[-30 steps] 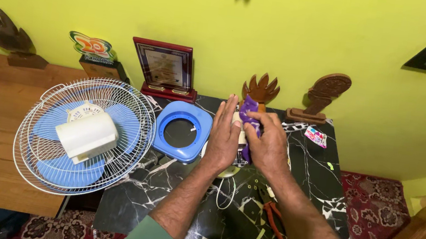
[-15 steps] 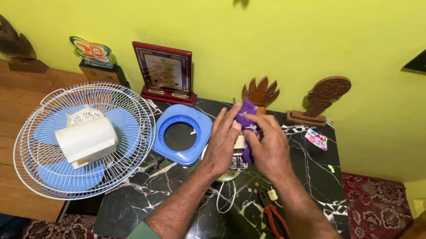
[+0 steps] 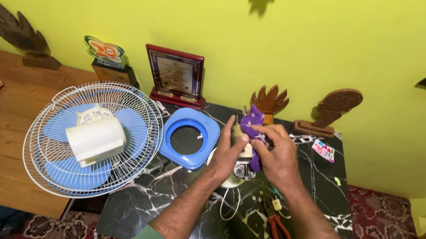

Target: The person disassembles a small electric motor, removes screws, and cleans the motor housing with a cloth. They handle the motor, a screwdriver, and a cloth, then wipe the motor's exterior surfaces.

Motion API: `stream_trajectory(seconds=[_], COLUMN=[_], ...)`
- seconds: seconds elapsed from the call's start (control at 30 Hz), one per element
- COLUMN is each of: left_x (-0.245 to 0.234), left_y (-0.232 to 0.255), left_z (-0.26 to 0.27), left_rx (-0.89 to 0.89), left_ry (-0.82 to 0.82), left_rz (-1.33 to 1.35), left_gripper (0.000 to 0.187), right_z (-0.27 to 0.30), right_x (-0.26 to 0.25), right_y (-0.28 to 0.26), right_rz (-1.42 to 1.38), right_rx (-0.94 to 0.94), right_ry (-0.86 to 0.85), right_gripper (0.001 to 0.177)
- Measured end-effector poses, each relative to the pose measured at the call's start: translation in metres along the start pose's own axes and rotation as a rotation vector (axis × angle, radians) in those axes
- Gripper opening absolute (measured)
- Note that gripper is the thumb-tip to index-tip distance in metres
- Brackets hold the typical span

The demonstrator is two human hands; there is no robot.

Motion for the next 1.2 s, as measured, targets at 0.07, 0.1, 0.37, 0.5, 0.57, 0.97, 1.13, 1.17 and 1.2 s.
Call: stream_trajectory(seconds=[0.07,0.1,0.37,0.5,0.57,0.97,1.13,1.17,1.2], left_x=[-0.002,-0.003,0.003,0.001,0.006,0.000,0.000,0.000,0.001], left_y=[0.000,0.001,0.006,0.023,0.011,0.022,0.014,0.017,0.019], left_z=[-0.001,-0.001,-0.003,-0.005,-0.006,-0.002,-0.002,-0.003,-0.003], left_rx=[0.031,0.048,-0.068,0.121,-0.086,0.181,0.107,0.150,0.193], left_ry=[0.007,0.015,-0.011,0.036,-0.019,0.094,0.064,0.073,0.082], left_rz=[-0.097,-0.144,0.018,-0.047,0.011,-0.097,-0.100,-0.118,-0.136], left_gripper=[0.088,0.090,0.084,0.087,0.099,0.093,0.092,0.091,0.090], right_z=[0.005,0.006,-0.017,-0.034,-0.035,-0.012,-0.014,-0.015,-0.016], right_x=[-0.002,-0.001,-0.002,-0.005,-0.001,0.010,0.021,0.018,0.019], right_y=[0.009,0.018,0.037,0.013,-0.009,0.022,0.051,0.053,0.060], right_rz=[-0.036,-0.047,-0.072,0.104,0.107,-0.178,-0.321,-0.301,-0.250], right_rx=[0.011,0.078,0.139,-0.033,-0.202,0.152,0.266,0.227,0.269], right_ry=[0.090,0.120,0.071,-0.062,-0.130,0.188,0.178,0.206,0.199], right_gripper=[0.031,0.029,0.024,0.025,0.026,0.016,0.022,0.023,0.022])
Point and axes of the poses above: each hand's wrist, its own z-axis away from the middle knuckle, its own x-axis out of the palm, y = z × x, the point moved 7 cm from there along -z, towards the middle knuckle, and after that the axes turned 10 degrees about x, right-handed, at the moved point
